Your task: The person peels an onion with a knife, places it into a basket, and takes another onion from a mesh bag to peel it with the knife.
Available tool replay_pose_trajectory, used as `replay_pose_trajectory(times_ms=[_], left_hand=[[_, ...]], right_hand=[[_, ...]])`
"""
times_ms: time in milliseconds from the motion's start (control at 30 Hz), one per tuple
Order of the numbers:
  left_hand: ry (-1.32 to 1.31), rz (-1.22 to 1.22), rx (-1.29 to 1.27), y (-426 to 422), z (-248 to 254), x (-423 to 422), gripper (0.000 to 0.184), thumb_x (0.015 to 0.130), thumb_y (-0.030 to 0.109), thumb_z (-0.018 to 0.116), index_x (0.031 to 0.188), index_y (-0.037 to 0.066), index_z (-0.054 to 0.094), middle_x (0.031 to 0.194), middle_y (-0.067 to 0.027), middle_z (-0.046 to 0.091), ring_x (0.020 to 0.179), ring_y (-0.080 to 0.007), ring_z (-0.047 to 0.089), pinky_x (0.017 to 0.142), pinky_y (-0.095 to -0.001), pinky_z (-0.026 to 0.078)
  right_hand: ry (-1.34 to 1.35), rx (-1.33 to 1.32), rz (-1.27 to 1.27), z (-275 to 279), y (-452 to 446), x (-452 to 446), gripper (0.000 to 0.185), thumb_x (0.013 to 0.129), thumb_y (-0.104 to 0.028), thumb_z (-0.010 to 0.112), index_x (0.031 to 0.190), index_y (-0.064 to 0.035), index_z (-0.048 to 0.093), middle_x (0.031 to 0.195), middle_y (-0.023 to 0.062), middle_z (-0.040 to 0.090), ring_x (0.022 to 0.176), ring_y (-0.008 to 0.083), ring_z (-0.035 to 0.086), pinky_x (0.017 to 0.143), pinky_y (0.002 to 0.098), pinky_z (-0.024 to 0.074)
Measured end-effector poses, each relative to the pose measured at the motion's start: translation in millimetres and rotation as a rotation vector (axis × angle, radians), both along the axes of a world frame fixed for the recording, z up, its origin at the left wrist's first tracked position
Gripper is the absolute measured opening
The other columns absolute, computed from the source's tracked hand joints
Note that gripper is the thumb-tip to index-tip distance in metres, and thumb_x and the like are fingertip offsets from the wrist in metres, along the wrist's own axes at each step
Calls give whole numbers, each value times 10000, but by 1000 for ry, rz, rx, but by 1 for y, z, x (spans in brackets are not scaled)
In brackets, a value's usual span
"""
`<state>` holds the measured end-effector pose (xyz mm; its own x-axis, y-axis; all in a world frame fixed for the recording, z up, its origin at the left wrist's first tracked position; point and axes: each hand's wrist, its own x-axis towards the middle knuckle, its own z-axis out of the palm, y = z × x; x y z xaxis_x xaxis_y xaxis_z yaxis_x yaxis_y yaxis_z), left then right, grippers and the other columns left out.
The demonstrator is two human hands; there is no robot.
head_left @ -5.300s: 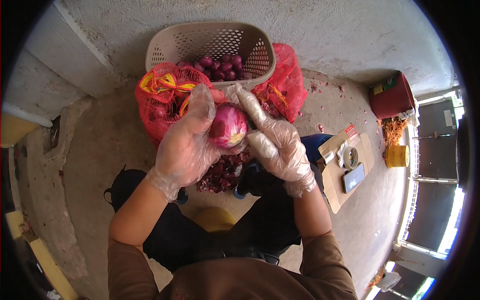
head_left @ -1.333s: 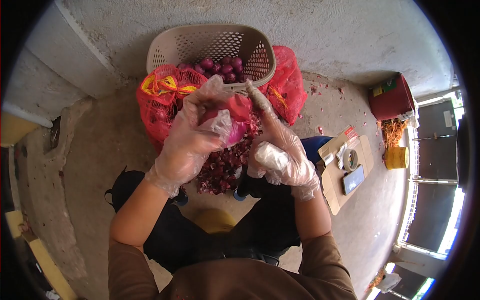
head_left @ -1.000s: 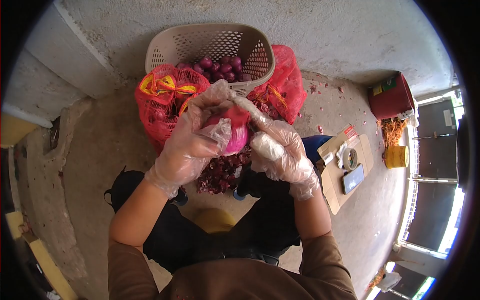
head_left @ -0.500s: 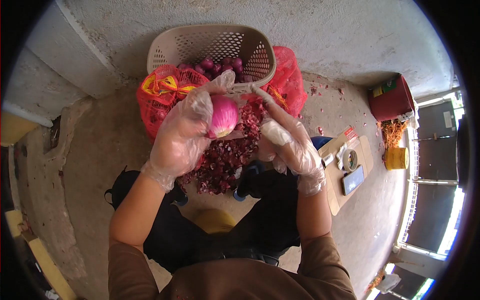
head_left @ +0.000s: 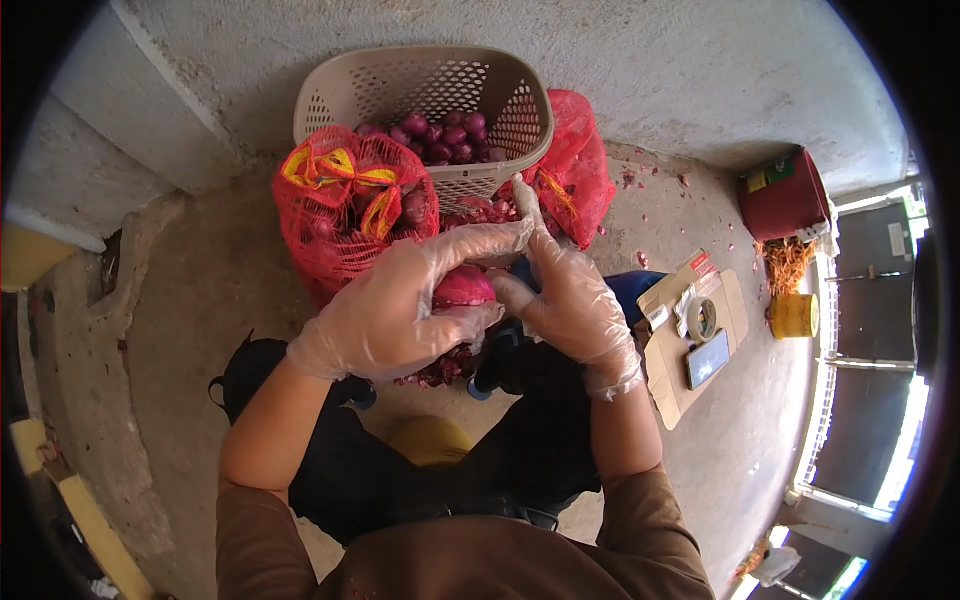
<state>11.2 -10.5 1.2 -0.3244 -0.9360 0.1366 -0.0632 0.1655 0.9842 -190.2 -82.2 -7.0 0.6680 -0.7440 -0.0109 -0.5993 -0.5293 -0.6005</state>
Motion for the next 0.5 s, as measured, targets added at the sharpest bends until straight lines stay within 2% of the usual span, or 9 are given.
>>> replay_pose_trajectory(times_ms=[300,400,500], left_hand=[[-197,126,-130,-7,-13,4,566,861,61,594,1384,-60,416,1403,-196,500,1325,-246,461,1109,-351,339],[-184,264,-144,-12,-27,9,484,899,106,588,1334,-65,463,1219,-196,620,1146,-270,600,992,-348,450],[313,185,295,-15,-35,21,461,924,147,559,1332,-49,468,1147,-127,641,1030,-220,618,930,-314,485]], right_hand=[[161,-14,5,-2,5,2,875,869,-313,632,1535,-107,103,773,256,647,772,439,640,714,525,486],[192,37,13,4,5,3,870,865,-298,628,1532,-100,106,789,267,643,799,442,636,735,526,482],[203,94,38,6,1,-1,841,872,-271,613,1525,-74,122,813,276,639,831,445,631,757,520,477]])
